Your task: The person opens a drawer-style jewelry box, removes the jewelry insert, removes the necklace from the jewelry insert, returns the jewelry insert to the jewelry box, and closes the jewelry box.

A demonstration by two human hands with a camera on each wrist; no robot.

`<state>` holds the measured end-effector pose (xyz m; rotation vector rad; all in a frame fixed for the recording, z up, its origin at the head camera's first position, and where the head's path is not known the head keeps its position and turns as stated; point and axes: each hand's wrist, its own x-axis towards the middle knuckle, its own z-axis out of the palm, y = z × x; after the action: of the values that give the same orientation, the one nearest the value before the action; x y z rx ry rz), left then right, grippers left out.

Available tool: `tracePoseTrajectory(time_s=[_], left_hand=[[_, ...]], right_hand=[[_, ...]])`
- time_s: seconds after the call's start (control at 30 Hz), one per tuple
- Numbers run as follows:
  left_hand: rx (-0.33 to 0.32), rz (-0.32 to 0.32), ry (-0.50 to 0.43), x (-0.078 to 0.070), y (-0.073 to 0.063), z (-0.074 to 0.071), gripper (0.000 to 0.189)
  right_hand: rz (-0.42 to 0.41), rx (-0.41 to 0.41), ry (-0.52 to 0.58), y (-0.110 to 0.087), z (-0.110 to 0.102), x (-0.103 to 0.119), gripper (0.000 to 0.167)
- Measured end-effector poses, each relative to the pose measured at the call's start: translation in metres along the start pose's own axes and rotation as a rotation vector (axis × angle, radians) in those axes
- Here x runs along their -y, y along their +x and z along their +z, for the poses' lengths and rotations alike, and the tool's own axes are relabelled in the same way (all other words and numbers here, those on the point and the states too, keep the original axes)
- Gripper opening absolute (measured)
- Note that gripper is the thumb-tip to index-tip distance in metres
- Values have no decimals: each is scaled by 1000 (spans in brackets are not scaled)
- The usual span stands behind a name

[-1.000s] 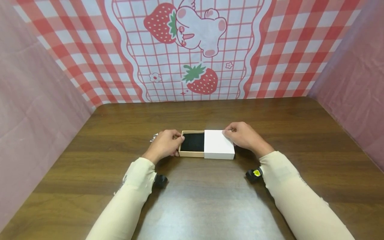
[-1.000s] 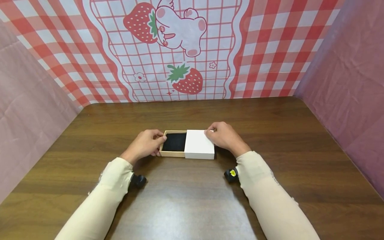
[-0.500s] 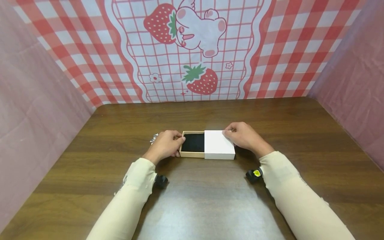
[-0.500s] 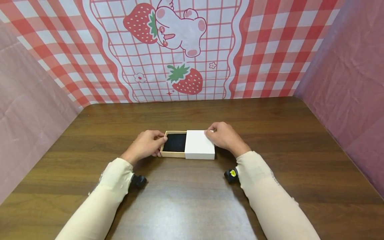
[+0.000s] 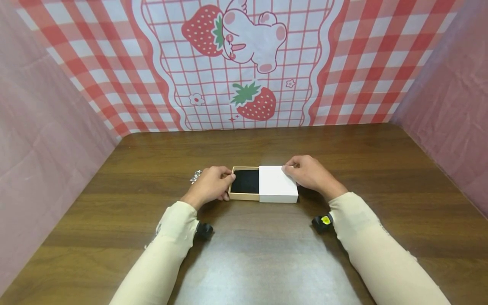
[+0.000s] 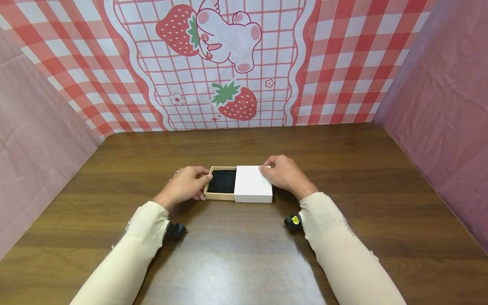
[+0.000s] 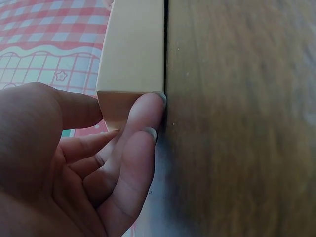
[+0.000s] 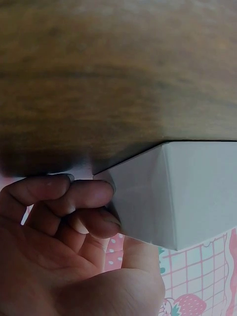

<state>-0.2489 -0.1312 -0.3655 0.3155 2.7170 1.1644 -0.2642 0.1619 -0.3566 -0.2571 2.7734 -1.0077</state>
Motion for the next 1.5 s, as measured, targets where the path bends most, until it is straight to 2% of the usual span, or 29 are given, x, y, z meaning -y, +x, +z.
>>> tracePoseTrajectory(time_s=[0.23,0.43,0.7,1.23,1.5], left_hand=[[9,-8,-2,-1,0,0,31],[19,-23,-47,-3,-1,1,31],[33,-10,-49,-5,0,1,35],[110,88,-6,-7,-3,3,38],[152,100,-44,-8,-3,2,34]], right_hand=[[6,3,8,-1,0,0,38],[10,-2,6,-1,1,0,38],[25,11,16,-2,0,0,39],[28,10,7,-2,1,-1,39],[27,14,21,-2,1,-1,40]])
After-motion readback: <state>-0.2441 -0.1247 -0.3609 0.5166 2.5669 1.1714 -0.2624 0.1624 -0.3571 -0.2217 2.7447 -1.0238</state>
